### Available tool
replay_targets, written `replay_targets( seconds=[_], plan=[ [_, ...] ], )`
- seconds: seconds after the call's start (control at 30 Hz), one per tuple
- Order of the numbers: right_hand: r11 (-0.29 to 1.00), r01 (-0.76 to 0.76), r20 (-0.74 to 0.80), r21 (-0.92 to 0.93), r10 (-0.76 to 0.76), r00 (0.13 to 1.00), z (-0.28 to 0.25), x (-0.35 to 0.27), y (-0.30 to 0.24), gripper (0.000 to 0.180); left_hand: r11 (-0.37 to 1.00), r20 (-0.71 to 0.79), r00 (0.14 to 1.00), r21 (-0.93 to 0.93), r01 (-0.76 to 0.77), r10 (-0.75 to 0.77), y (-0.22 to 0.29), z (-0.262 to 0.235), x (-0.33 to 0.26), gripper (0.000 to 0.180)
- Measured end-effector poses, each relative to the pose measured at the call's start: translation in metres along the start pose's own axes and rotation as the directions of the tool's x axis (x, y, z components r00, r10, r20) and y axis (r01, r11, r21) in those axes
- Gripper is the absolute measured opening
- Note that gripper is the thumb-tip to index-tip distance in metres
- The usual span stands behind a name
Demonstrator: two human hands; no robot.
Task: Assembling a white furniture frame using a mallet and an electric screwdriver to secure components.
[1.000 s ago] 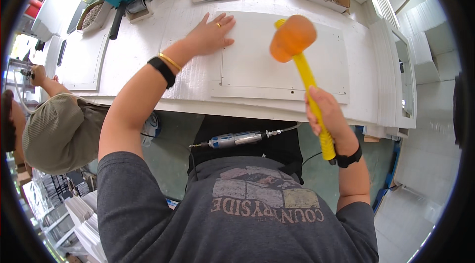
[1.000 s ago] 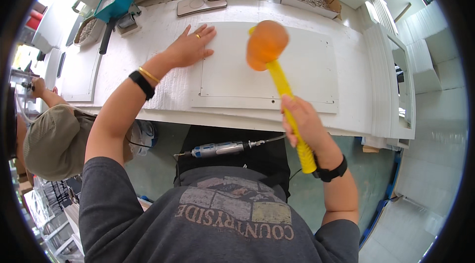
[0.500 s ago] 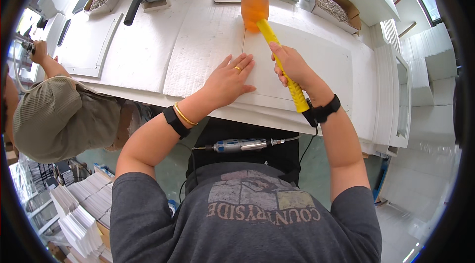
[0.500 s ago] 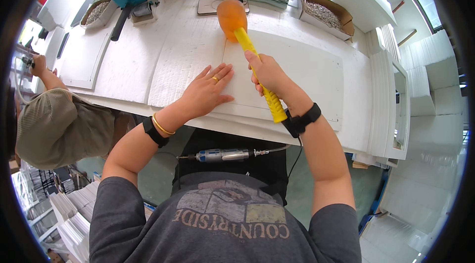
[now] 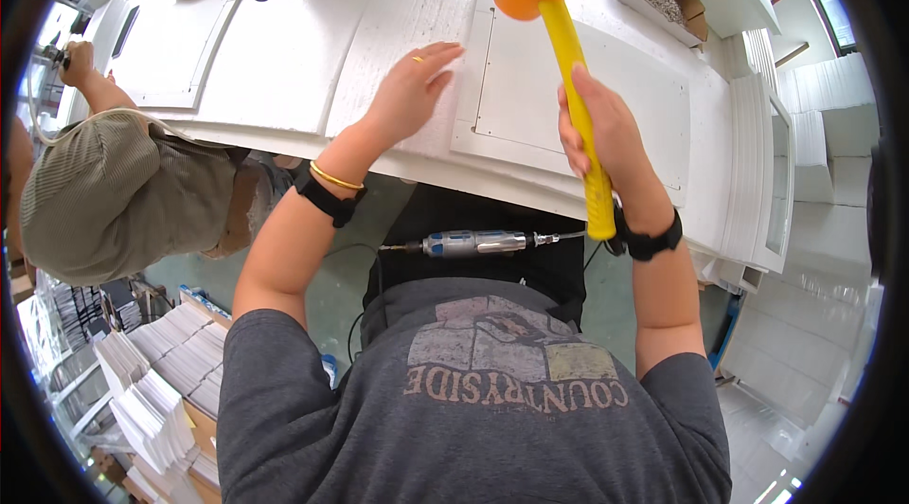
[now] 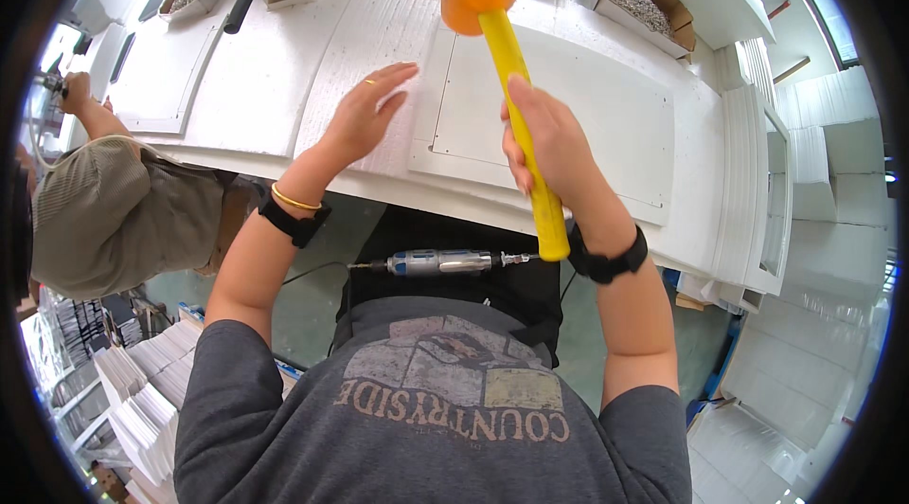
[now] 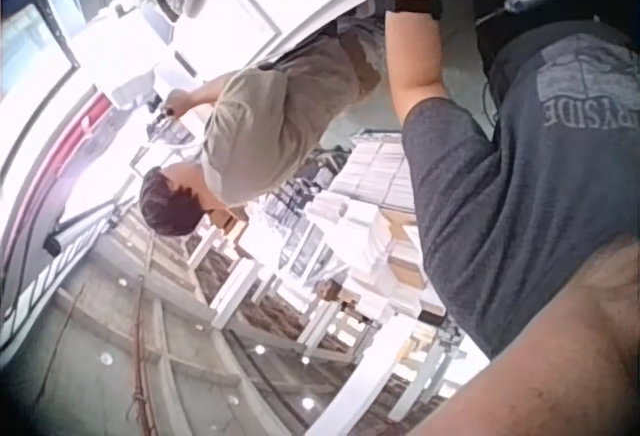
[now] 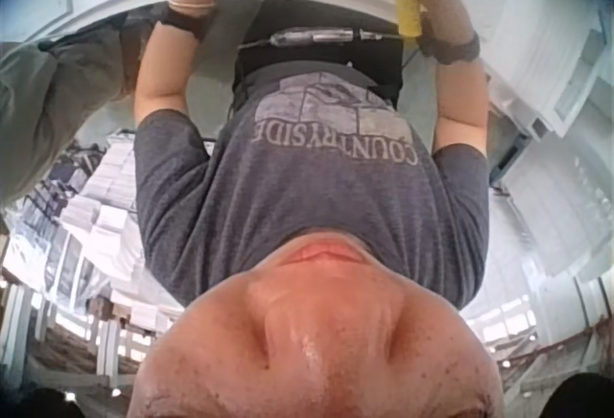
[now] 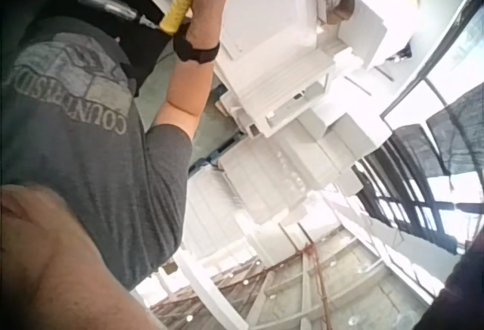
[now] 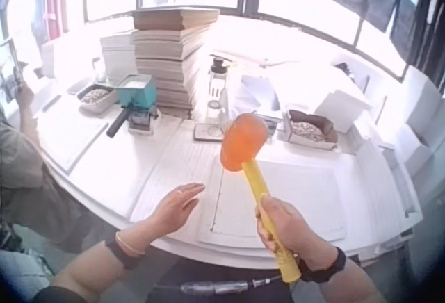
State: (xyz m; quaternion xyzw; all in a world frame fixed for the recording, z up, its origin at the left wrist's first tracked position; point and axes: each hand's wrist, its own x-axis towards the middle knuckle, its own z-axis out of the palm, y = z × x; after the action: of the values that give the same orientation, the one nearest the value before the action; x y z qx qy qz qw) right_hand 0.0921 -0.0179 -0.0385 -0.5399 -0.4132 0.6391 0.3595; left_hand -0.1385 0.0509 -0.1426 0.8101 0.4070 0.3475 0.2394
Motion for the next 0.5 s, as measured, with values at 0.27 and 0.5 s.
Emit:
replay_targets(
  seconds=[0.27, 0.5],
  plan=[
    [0.958, -0.186, 0.078, -0.218, 0.207, 0.975, 0.010, -0.078, 0.041, 0.041, 0.973, -0.156, 0.961, -0.076, 0.220, -0.229, -0.005, -0.014, -0.040, 0.022],
    [0.906, -0.277, 0.084, -0.321, 0.318, 0.944, 0.012, -0.066, 0.051, 0.040, 0.961, -0.221, 0.937, -0.123, 0.247, -0.269, 0.018, -0.024, -0.062, 0.019]
  ],
)
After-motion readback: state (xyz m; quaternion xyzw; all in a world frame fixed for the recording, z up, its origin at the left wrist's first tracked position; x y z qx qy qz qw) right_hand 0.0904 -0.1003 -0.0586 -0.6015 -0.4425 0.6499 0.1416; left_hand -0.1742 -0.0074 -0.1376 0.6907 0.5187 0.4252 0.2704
